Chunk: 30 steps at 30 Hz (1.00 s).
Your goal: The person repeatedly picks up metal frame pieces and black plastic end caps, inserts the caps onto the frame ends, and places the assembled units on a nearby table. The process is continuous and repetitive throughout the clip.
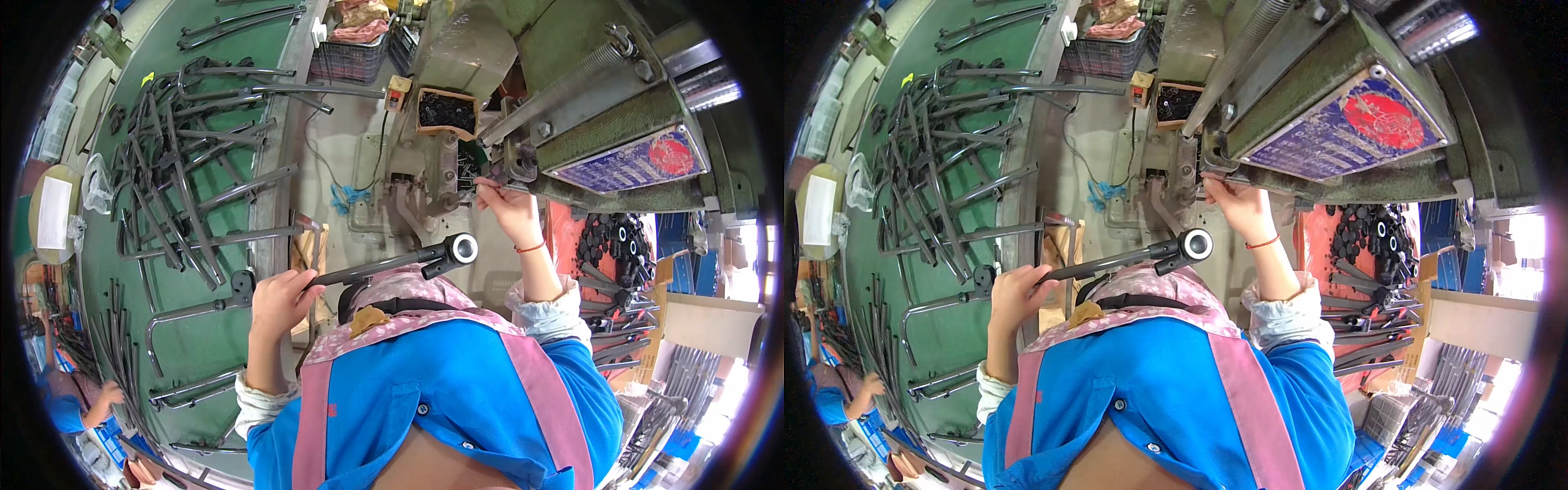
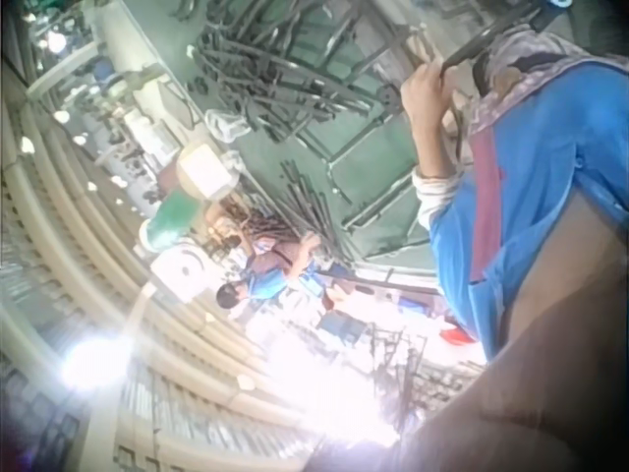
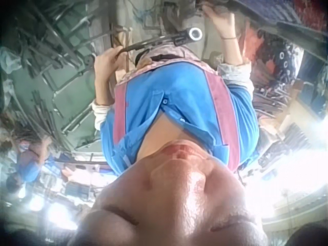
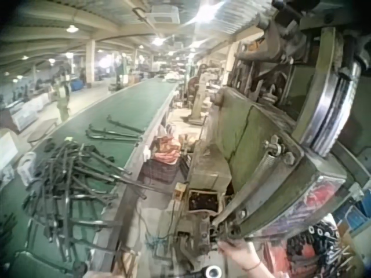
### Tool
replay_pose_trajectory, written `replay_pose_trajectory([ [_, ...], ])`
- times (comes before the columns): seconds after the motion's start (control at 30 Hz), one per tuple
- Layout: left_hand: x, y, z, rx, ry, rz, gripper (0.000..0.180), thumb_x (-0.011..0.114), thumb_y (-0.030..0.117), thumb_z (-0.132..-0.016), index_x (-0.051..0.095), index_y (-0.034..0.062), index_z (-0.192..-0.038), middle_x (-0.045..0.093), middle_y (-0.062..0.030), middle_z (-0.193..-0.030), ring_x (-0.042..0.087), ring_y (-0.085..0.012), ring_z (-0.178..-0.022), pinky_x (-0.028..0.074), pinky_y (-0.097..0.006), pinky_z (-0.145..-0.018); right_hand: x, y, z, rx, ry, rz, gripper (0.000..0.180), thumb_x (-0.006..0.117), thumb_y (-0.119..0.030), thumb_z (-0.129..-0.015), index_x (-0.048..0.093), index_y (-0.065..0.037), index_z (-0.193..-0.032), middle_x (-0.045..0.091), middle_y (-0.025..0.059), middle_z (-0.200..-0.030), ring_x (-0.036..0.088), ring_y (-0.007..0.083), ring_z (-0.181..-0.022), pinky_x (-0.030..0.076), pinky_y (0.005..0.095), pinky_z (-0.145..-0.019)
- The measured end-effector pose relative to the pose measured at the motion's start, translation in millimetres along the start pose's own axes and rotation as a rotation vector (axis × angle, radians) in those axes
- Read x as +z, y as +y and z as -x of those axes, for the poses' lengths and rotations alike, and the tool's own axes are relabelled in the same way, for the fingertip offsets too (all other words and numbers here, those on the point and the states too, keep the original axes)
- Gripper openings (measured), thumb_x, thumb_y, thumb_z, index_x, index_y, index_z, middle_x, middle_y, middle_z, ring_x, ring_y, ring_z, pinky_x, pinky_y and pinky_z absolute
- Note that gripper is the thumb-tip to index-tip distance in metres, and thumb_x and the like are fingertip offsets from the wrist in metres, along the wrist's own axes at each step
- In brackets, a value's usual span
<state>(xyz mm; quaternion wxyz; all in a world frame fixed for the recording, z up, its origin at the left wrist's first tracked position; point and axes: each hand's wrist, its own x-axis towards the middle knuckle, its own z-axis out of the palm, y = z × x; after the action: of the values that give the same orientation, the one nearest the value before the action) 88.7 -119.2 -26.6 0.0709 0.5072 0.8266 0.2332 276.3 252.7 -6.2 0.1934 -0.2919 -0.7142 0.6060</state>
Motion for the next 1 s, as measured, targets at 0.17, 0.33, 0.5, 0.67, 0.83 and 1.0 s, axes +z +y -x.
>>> replay_pose_trajectory([
  [0.17,0,-1,5,-0.008,-0.009,-0.010,0.028,0.074,0.036,-0.081,0.071,0.0120,-0.095,0.055,-0.0044,-0.064,0.060,-0.0260,-0.056,0.046,-0.038,-0.050,-6,5,0,0.021,-0.042,0.317,0.026,0.065,-0.016,-0.095,0.069,0.005,-0.110,0.070,0.0055,-0.085,0.063,0.0089,-0.076,0.052,0.0238,-0.073],
  [0.33,0,-2,12,-0.036,-0.014,0.005,0.028,0.075,0.036,-0.081,0.071,0.0125,-0.096,0.056,-0.0048,-0.065,0.060,-0.0262,-0.058,0.047,-0.038,-0.051,-9,-16,10,-0.158,0.140,0.447,0.024,0.073,-0.016,-0.087,0.072,0.003,-0.103,0.073,0.0046,-0.089,0.062,0.0083,-0.082,0.050,0.0257,-0.079],
  [0.5,0,-4,15,-0.037,-0.026,-0.001,0.028,0.075,0.035,-0.080,0.070,0.0132,-0.097,0.056,-0.0048,-0.065,0.060,-0.0267,-0.058,0.046,-0.039,-0.051,-12,-18,10,-0.638,0.251,0.697,0.015,0.074,-0.007,-0.081,0.074,-0.001,-0.095,0.072,0.0096,-0.089,0.067,0.0185,-0.081,0.051,0.0308,-0.079],
  [0.67,-3,-12,15,0.007,-0.036,0.032,0.025,0.075,0.030,-0.080,0.070,0.0136,-0.098,0.055,-0.0058,-0.065,0.058,-0.0266,-0.055,0.043,-0.038,-0.049,-35,-15,-1,-0.895,0.321,1.070,0.019,0.072,-0.005,-0.076,0.076,-0.006,-0.094,0.073,0.0119,-0.094,0.071,0.0298,-0.083,0.055,0.0388,-0.079],
  [0.83,-7,-25,15,0.052,-0.075,0.027,0.025,0.075,0.031,-0.080,0.070,0.0131,-0.096,0.057,-0.0057,-0.066,0.060,-0.0270,-0.057,0.045,-0.039,-0.050,1,-14,9,-0.747,0.163,0.989,0.008,0.069,-0.015,-0.083,0.074,-0.010,-0.079,0.069,0.0095,-0.079,0.066,0.0286,-0.069,0.053,0.0403,-0.064],
  [1.0,-7,-38,29,0.074,-0.058,0.017,0.027,0.075,0.035,-0.080,0.072,0.0124,-0.095,0.064,-0.0056,-0.072,0.064,-0.0272,-0.063,0.049,-0.039,-0.053,13,-11,31,-0.230,0.124,0.785,0.021,0.069,-0.026,-0.089,0.074,-0.007,-0.094,0.072,0.0121,-0.088,0.070,0.0249,-0.077,0.055,0.0331,-0.071],
])
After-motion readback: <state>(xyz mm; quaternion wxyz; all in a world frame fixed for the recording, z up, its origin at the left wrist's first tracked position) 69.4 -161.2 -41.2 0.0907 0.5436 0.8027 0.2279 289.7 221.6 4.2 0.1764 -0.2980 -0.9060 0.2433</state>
